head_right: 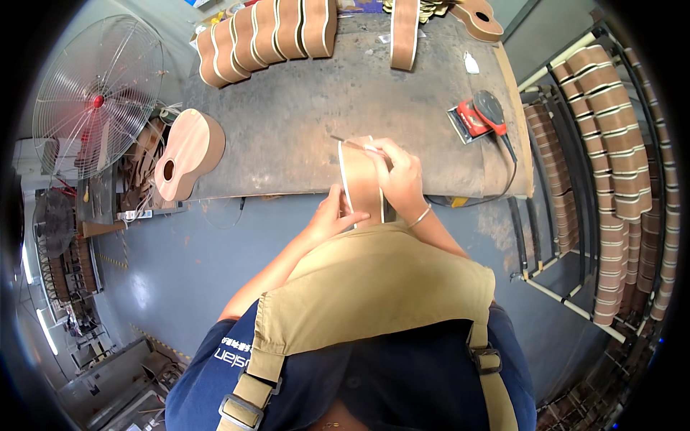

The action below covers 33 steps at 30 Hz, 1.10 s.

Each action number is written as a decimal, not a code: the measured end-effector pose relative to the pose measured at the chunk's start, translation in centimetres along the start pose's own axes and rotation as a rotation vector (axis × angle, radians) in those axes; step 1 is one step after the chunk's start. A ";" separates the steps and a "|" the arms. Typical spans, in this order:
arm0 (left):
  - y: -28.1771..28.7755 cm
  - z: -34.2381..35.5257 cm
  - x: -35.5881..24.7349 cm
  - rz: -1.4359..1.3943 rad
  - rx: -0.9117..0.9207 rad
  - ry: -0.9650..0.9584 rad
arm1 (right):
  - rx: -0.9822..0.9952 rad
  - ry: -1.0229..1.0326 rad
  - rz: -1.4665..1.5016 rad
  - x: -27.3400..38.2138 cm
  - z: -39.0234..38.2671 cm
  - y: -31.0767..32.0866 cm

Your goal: The person applies a binding strip to the side of a wooden instrument body by hand and with a thin metal tool.

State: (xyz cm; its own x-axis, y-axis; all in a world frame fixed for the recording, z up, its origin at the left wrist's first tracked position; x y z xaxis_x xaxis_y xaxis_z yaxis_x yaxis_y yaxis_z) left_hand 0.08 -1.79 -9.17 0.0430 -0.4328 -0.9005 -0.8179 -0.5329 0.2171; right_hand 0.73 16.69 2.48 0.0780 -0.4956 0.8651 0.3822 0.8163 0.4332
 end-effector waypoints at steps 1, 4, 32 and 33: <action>0.5 0.3 0.0 -0.019 -0.006 -0.046 | 0.026 -0.025 0.009 -0.3 0.1 0.0; 4.0 0.3 -5.3 0.332 -0.219 -0.204 | 0.037 -0.003 0.101 0.1 1.6 0.9; 10.7 1.8 -14.1 0.541 -0.329 -0.563 | 0.400 0.393 -0.138 1.7 6.3 -0.5; 10.1 1.0 -13.9 0.547 -0.344 -0.610 | 0.401 0.419 -0.148 1.6 5.3 -0.6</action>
State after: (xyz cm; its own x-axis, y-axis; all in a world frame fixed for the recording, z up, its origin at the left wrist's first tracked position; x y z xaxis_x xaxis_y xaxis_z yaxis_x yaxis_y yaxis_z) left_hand -9.37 -0.39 5.16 -0.6968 -0.2801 -0.6603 -0.4123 -0.5968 0.6884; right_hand -4.21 16.99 4.92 0.4382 -0.6209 0.6500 0.0460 0.7376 0.6737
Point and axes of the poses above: each hand's wrist, its own z-axis towards the middle knuckle, its own y-axis out of the back of the hand, x = y × z, the point moved 9 cm from there along z, towards the middle knuckle, and after that the axes turned 7 degrees about x, right-handed, at the moved point
